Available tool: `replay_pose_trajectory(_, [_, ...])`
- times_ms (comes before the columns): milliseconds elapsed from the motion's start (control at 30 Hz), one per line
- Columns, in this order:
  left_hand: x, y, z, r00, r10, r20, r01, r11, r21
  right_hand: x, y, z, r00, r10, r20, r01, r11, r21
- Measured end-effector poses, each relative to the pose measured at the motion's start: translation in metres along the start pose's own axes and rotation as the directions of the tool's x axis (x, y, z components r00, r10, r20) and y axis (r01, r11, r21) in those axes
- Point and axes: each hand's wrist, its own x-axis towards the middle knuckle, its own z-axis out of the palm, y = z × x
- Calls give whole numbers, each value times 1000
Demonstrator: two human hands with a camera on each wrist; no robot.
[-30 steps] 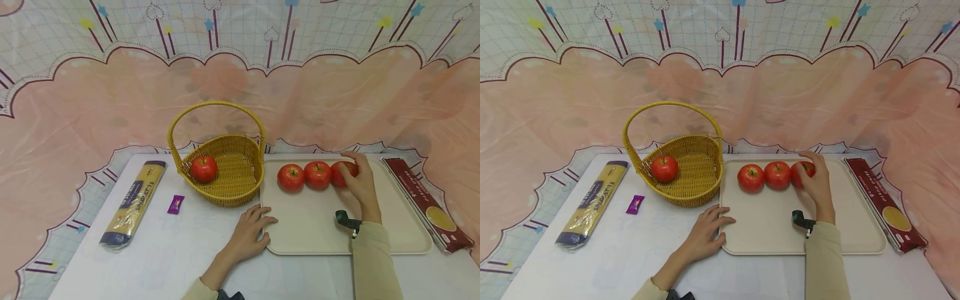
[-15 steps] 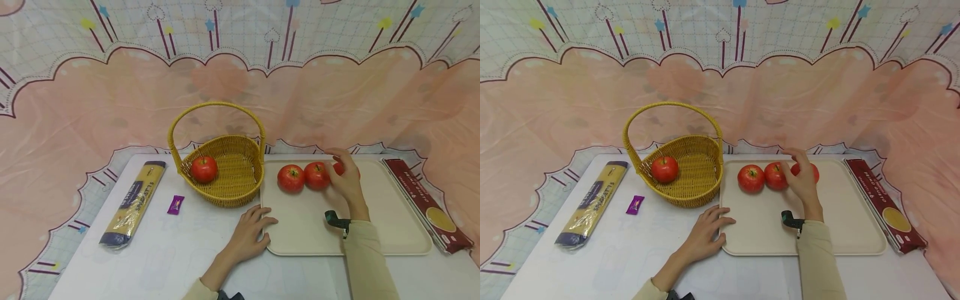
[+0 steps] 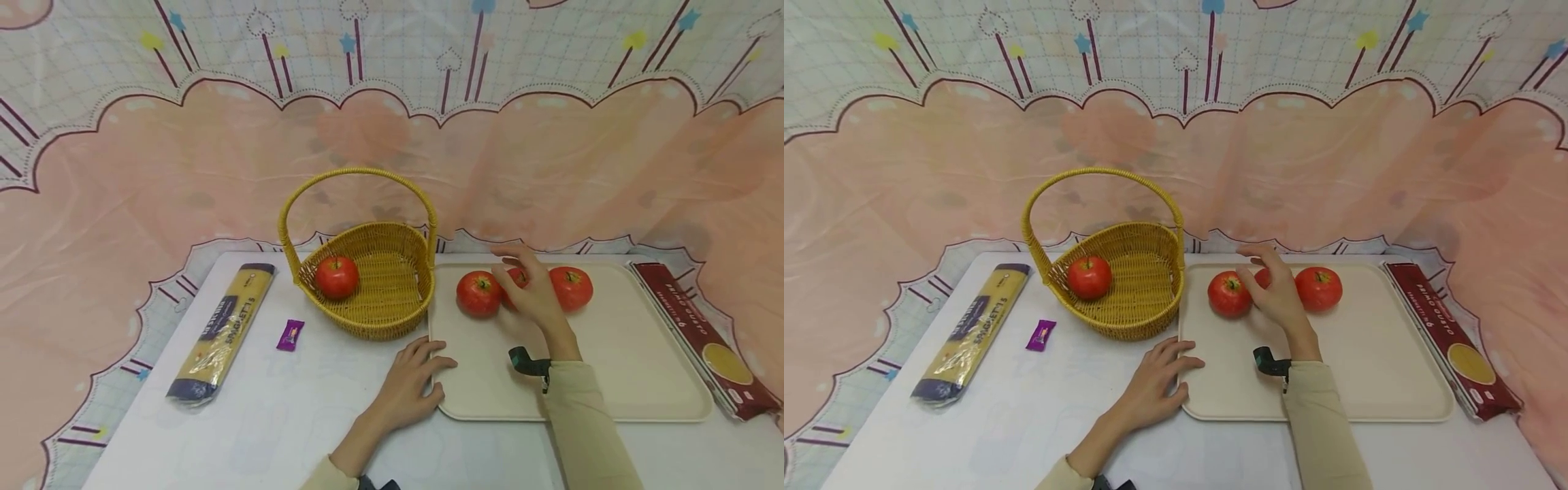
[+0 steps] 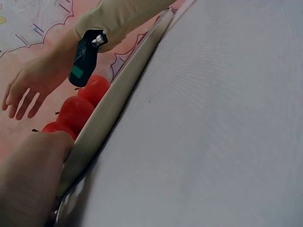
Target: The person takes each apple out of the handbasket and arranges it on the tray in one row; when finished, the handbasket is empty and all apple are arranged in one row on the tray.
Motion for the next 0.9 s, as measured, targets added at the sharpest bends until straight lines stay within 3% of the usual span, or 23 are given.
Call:
replay_pose_trajectory(267, [0,-1,0,1000,8,-2,-8,1000,16,12,-13,15,986,-152,64,150,988,31])
replay_pose_trajectory(500, [0,-1,1,1000,21,-15,-20,999,45,32,-1,35,968,-193,160,192,981,23])
replay_pose_trajectory(800, [-1,-1,2,1000,27,-17,-26,998,51,54,-12,51,910,-303,281,329,943,-49])
replay_pose_trajectory(900, [-1,-2,1,1000,26,-15,-26,998,56,58,-16,54,901,-310,303,342,938,-58])
